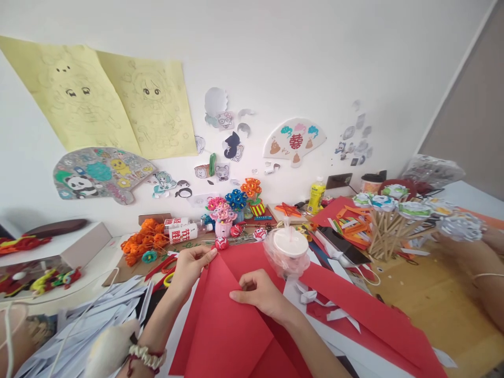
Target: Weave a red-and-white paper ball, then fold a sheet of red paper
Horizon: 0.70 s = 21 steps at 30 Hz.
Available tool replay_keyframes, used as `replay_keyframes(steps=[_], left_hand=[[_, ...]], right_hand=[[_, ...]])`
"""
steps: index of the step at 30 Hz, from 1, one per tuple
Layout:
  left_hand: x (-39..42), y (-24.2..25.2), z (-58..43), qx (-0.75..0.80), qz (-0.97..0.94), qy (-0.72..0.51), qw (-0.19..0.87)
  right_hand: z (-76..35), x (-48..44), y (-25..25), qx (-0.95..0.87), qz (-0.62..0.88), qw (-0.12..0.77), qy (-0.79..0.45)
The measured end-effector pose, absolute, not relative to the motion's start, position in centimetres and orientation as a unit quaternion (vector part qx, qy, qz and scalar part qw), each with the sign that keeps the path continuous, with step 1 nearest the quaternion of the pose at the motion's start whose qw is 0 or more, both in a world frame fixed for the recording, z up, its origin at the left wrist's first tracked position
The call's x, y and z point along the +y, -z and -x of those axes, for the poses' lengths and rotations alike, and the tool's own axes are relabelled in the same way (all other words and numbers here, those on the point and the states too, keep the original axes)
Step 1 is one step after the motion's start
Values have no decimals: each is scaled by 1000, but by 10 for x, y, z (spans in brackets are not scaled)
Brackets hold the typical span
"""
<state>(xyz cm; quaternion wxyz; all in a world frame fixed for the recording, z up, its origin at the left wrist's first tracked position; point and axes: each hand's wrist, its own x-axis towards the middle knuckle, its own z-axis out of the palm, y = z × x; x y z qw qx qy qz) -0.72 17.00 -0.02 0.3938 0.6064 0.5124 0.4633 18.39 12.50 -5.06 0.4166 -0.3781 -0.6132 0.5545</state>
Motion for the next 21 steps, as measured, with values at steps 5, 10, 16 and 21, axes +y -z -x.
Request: replay_keyframes(steps=[5,10,16,21], left_hand=[[175,4,8,517,-608,-458,392],[173,0,6,527,-607,-452,385],[168,-8,3,538,-608,-444,378],[169,-13,8,541,-608,-446,374]], right_hand=[[-183,125,50,-608,387,417,-554],[-183,126,51,-610,392,421,-545],[-183,128,53,-616,399,418,-534],[-183,128,54,-615,401,419,-534]])
